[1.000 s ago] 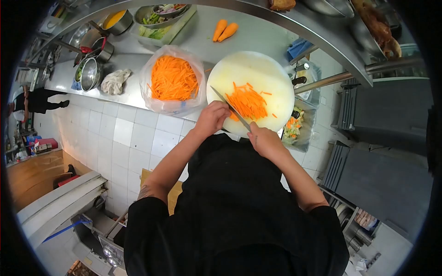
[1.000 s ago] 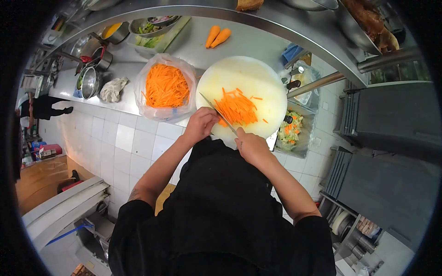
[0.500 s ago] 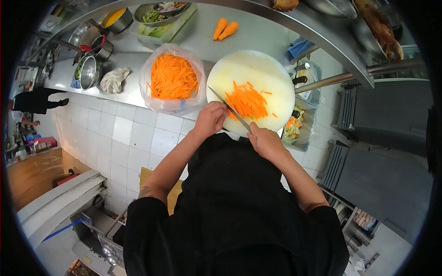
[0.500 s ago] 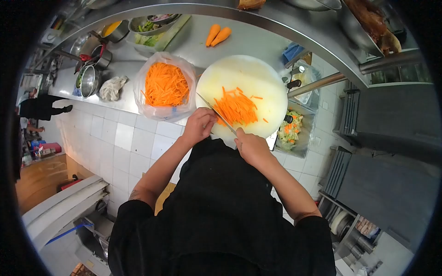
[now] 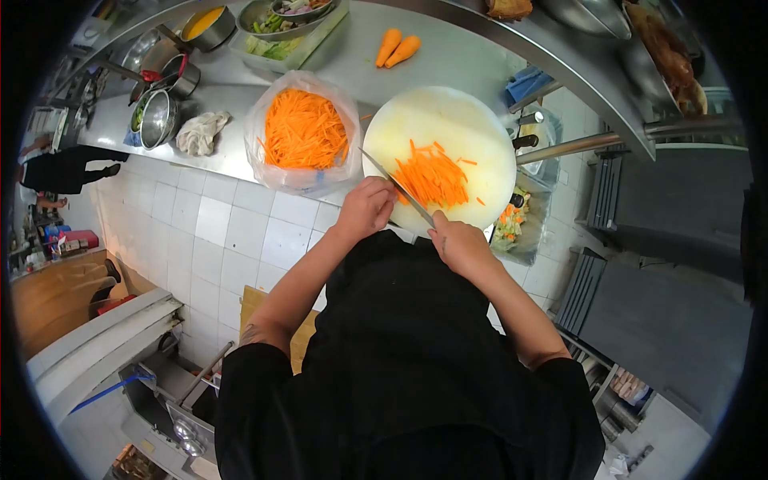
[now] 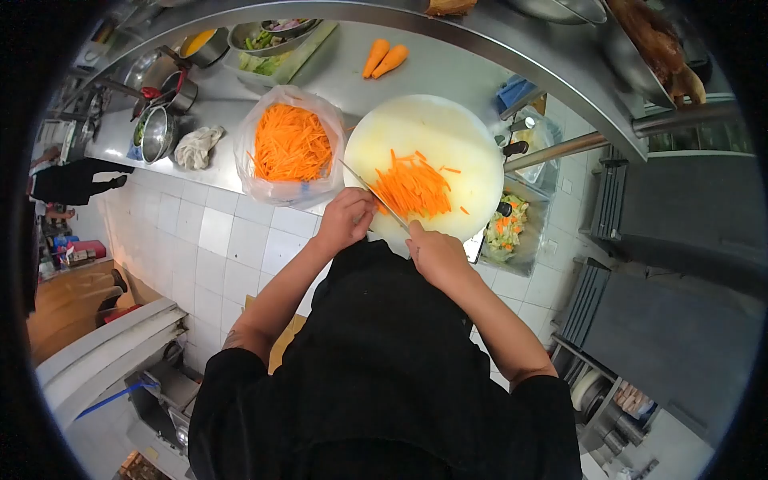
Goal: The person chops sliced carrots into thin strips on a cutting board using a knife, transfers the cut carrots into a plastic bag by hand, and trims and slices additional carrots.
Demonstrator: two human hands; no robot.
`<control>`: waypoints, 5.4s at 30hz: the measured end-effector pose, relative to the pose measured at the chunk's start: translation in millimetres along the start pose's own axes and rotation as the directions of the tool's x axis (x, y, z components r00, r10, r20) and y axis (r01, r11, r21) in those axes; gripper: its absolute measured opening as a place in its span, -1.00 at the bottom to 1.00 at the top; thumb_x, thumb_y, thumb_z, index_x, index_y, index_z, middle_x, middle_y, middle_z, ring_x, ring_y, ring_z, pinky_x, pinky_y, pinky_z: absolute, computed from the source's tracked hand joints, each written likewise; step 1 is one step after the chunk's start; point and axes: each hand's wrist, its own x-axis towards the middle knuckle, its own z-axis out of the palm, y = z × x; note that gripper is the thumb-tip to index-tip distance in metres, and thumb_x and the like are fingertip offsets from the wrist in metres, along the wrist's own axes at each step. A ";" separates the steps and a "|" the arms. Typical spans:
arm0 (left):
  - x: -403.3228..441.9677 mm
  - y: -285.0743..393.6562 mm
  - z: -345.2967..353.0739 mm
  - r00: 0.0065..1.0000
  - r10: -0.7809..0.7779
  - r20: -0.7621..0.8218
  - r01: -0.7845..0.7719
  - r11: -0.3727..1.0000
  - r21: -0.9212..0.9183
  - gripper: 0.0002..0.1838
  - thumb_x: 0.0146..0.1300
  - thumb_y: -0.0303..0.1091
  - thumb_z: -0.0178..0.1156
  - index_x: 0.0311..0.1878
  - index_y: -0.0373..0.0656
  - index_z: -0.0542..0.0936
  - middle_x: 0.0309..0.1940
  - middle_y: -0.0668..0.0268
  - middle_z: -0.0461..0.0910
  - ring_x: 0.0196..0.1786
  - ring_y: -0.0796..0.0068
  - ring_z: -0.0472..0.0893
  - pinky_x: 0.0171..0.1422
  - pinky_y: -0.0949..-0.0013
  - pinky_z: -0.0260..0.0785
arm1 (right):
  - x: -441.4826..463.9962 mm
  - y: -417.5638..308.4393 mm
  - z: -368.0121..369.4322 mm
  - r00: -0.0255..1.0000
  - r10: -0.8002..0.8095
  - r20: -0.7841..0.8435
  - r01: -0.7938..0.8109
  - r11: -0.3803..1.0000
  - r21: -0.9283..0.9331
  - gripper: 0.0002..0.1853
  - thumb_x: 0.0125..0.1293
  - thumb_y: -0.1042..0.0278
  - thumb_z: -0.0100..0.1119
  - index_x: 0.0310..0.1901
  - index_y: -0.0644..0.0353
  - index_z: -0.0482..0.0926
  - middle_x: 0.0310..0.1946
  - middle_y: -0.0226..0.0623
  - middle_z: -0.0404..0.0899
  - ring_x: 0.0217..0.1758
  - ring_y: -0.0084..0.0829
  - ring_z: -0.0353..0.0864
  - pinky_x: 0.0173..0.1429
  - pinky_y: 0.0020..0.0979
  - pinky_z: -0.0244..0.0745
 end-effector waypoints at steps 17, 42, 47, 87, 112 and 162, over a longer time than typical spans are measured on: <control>-4.0 1.8 -7.2 0.998 -0.055 0.029 0.055 0.998 0.020 -0.94 0.25 -0.55 0.45 -0.25 -0.22 0.74 -0.10 0.24 0.78 -0.03 0.11 0.77 0.07 0.15 0.66 | 9.6 9.4 20.5 1.000 -0.011 -0.004 0.011 1.000 0.011 -0.69 0.65 0.18 0.16 0.15 0.26 0.47 -0.36 0.08 0.77 -0.20 0.21 0.81 -0.09 0.19 0.65; 17.9 37.9 -2.7 1.000 0.016 -0.021 -0.018 0.996 -0.091 -0.72 0.30 -0.56 0.37 0.07 -0.20 0.77 0.13 0.19 0.78 0.16 -0.01 0.75 0.28 0.09 0.64 | -40.4 36.9 -17.7 0.931 0.014 -0.365 0.034 0.992 0.124 -0.48 0.63 0.19 0.26 0.55 -0.09 0.49 -0.06 -0.10 0.80 -0.10 0.08 0.82 -0.04 0.06 0.68; 38.9 70.9 -5.5 0.956 0.013 0.292 -0.046 0.993 0.107 -0.53 0.53 0.11 0.26 0.44 0.43 0.75 0.79 0.27 0.25 0.79 -0.17 0.10 0.80 -0.55 -0.23 | -49.6 23.6 -15.8 0.932 0.026 -0.360 0.012 0.995 0.102 -0.43 0.49 0.33 0.38 0.50 -0.20 0.59 -0.17 -0.20 0.68 -0.14 0.00 0.80 -0.12 -0.01 0.68; 128.2 -28.6 0.2 0.670 -0.722 -0.169 0.445 0.574 -0.688 -0.78 0.49 -0.35 0.45 0.07 -0.26 0.79 -0.14 0.35 0.80 -0.10 0.58 0.69 0.09 0.43 0.57 | -134.4 175.8 -25.1 0.887 0.363 -0.284 -0.070 0.715 0.696 -0.50 0.42 0.56 0.44 0.40 0.23 0.72 0.19 -0.05 0.84 0.22 -0.33 0.81 0.37 -0.32 0.62; 70.6 -172.0 -99.5 0.693 -0.684 -0.227 0.694 0.548 0.466 0.10 0.62 0.46 -0.06 0.89 0.02 -0.25 0.91 0.03 -0.35 0.88 -0.32 -0.42 0.73 -0.68 -0.59 | -66.7 104.2 42.0 0.774 0.320 -0.547 -0.144 0.929 0.340 -0.44 0.50 0.41 0.32 0.52 0.14 0.57 0.05 0.20 0.75 0.03 0.27 0.76 0.10 0.04 0.69; 85.2 -138.1 -95.8 0.759 -0.517 -0.396 0.496 0.853 -0.162 -0.24 0.81 0.05 -0.12 0.82 -0.27 0.12 0.83 -0.08 0.11 0.87 -0.14 0.00 0.90 -0.18 -0.34 | 141.8 -88.6 -16.1 0.998 -0.019 0.057 -0.041 0.462 0.886 -0.76 0.70 0.24 0.13 -0.07 0.25 0.40 -0.44 -0.30 0.57 -0.62 -0.44 0.58 -0.52 -0.30 0.50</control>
